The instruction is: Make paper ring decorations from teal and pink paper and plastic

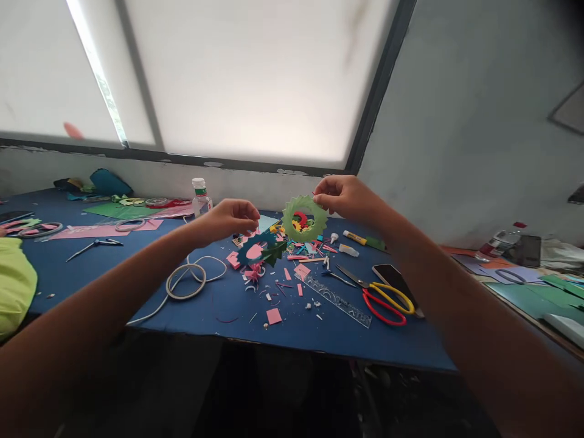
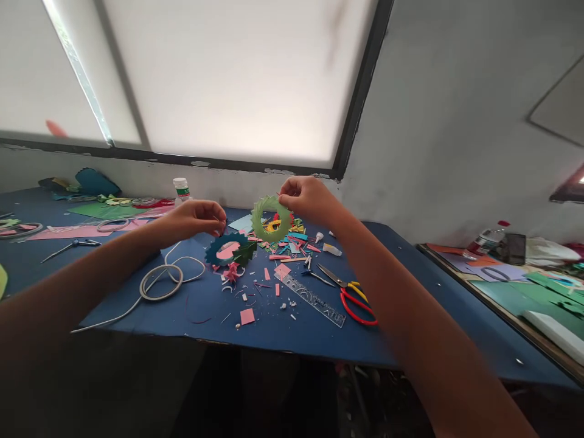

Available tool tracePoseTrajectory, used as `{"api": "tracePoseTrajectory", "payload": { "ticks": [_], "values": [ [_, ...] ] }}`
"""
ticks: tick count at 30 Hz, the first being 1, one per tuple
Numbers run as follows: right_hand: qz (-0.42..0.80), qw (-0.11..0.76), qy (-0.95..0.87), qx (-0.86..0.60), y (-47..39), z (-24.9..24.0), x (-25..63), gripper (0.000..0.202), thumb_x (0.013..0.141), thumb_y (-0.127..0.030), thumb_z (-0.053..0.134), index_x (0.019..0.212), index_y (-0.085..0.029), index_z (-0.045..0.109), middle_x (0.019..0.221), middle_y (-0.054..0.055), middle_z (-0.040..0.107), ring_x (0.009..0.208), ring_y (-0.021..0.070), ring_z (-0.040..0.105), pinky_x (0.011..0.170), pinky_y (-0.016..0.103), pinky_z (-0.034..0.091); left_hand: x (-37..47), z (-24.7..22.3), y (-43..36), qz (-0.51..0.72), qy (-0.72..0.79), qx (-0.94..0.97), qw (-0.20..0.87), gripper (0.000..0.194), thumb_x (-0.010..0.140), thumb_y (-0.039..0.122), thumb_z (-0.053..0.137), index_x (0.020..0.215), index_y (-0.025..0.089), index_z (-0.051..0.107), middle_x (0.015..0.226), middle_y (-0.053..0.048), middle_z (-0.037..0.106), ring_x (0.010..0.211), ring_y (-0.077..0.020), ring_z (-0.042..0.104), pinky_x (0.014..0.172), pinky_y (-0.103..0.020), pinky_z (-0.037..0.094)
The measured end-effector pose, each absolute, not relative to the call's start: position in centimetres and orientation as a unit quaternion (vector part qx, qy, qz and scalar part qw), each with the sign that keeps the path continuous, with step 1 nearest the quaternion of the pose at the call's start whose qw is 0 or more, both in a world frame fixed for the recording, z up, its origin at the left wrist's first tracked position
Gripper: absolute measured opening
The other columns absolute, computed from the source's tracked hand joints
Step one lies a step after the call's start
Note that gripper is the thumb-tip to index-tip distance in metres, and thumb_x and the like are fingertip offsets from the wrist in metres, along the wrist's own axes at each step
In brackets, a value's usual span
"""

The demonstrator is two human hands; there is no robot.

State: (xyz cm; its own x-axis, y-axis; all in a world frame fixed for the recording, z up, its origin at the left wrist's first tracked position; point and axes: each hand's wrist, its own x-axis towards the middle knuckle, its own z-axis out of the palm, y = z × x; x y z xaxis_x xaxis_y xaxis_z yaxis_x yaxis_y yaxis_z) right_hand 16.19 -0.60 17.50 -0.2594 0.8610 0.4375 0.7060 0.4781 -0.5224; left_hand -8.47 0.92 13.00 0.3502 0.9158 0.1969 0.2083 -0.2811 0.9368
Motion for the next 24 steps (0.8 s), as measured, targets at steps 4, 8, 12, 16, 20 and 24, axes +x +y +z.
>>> {"api": "tracePoseTrajectory", "payload": {
  "ticks": [4,8,12,16,20,24],
  "values": [
    [0.066,0.354,-0.776,-0.518,0.4,16.8,16.8,0.006,0.067,-0.024,0.056,0.065,-0.019,0.055,0.062,0.001,0.056,0.058,0.0125,0.05,0.053,0.027,0.038,-9.0,10.2,0.4,0.391,0.409,0.683,0.461,0.016,0.056,0.019,0.073,0.068,0.013,0.063,0.061,-0.003,0.065,0.058,-0.0152,0.061,0.057,-0.029,0.051],
    [0.047,0.357,-0.77,-0.526,1.7,16.2,17.7,0.004,0.066,-0.023,0.056,0.065,-0.018,0.055,0.064,0.001,0.06,0.061,0.0138,0.053,0.056,0.028,0.039,-9.6,7.9,0.0,0.405,0.409,0.661,0.482,0.017,0.057,0.021,0.073,0.07,0.014,0.064,0.064,-0.001,0.064,0.059,-0.0138,0.06,0.057,-0.026,0.05],
    [0.063,0.348,-0.77,-0.53,2.5,15.6,18.4,0.009,0.067,-0.02,0.056,0.074,-0.018,0.061,0.072,0.003,0.066,0.068,0.0158,0.06,0.061,0.028,0.044,-9.9,5.0,-0.4,0.452,0.421,0.609,0.497,0.019,0.057,0.024,0.074,0.069,0.014,0.063,0.064,0.0,0.063,0.059,-0.0122,0.059,0.057,-0.025,0.05],
    [0.09,0.321,-0.779,-0.532,2.7,15.4,18.8,0.014,0.071,-0.021,0.055,0.081,-0.018,0.065,0.081,0.005,0.069,0.077,0.0168,0.063,0.067,0.027,0.047,-10.4,1.3,-0.4,0.518,0.435,0.544,0.496,0.022,0.059,0.029,0.073,0.069,0.013,0.06,0.07,-0.001,0.062,0.064,-0.0134,0.06,0.061,-0.026,0.051],
    [0.096,0.293,-0.786,-0.536,2.7,15.5,18.8,0.012,0.073,-0.023,0.057,0.08,-0.019,0.066,0.082,0.004,0.07,0.077,0.0168,0.063,0.067,0.027,0.047,-11.3,-1.4,0.5,0.595,0.451,0.483,0.458,0.017,0.074,0.027,0.065,0.081,0.013,0.058,0.079,0.0,0.059,0.069,-0.0114,0.058,0.065,-0.026,0.051],
    [0.089,0.276,-0.789,-0.542,3.0,15.3,18.5,0.009,0.074,-0.023,0.056,0.076,-0.019,0.065,0.08,0.004,0.069,0.073,0.0165,0.062,0.064,0.027,0.046,-12.0,-2.6,1.3,0.617,0.469,0.459,0.435,0.023,0.087,0.027,0.052,0.104,0.012,0.055,0.1,-0.006,0.059,0.083,-0.0158,0.059,0.071,-0.034,0.051]
  ]
}}
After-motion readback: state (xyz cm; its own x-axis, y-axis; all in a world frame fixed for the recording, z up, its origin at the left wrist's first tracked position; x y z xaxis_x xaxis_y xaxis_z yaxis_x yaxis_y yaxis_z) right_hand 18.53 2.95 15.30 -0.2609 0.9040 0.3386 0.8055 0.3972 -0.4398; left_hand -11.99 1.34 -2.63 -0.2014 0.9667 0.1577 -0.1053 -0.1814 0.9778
